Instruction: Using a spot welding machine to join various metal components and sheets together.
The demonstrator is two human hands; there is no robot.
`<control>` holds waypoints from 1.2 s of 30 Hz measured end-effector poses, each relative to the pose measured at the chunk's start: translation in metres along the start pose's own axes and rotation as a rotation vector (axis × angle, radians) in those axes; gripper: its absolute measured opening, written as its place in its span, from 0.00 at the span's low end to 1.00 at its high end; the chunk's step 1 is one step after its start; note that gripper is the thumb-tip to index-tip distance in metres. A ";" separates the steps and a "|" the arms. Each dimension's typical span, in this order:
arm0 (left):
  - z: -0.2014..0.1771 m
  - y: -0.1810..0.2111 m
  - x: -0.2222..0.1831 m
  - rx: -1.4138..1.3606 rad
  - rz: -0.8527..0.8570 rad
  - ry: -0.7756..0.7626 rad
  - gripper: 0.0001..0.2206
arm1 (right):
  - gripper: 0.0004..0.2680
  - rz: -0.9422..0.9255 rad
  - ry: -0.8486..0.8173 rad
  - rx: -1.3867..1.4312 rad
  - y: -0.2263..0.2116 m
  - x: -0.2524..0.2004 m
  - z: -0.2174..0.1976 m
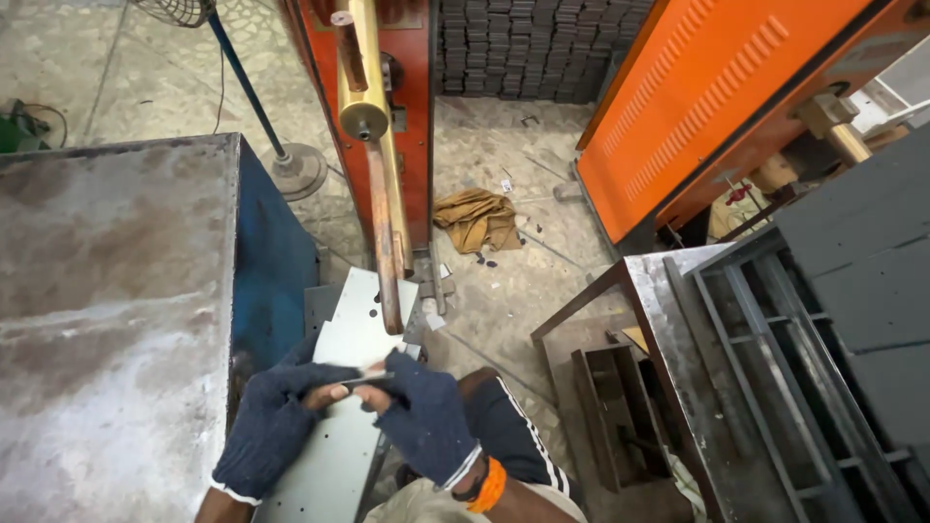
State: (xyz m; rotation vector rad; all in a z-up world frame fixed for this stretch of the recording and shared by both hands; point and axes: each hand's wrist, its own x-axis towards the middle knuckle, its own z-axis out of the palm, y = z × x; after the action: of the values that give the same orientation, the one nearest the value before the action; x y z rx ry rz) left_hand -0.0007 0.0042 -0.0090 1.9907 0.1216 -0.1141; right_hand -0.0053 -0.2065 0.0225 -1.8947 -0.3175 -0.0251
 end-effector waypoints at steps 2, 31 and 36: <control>0.003 -0.005 -0.001 -0.083 0.024 -0.006 0.15 | 0.11 -0.085 -0.006 0.059 0.017 -0.004 0.003; 0.016 0.047 0.042 0.115 -0.086 0.121 0.23 | 0.09 0.014 0.239 0.471 0.105 0.077 0.002; 0.019 0.049 0.042 0.115 -0.073 0.118 0.22 | 0.11 -0.003 0.126 0.566 0.078 0.081 -0.006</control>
State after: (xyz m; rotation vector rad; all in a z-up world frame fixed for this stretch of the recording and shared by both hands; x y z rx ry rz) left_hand 0.0467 -0.0317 0.0213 2.1087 0.2694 -0.0522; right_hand 0.0915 -0.2188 -0.0336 -1.3251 -0.2127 -0.0510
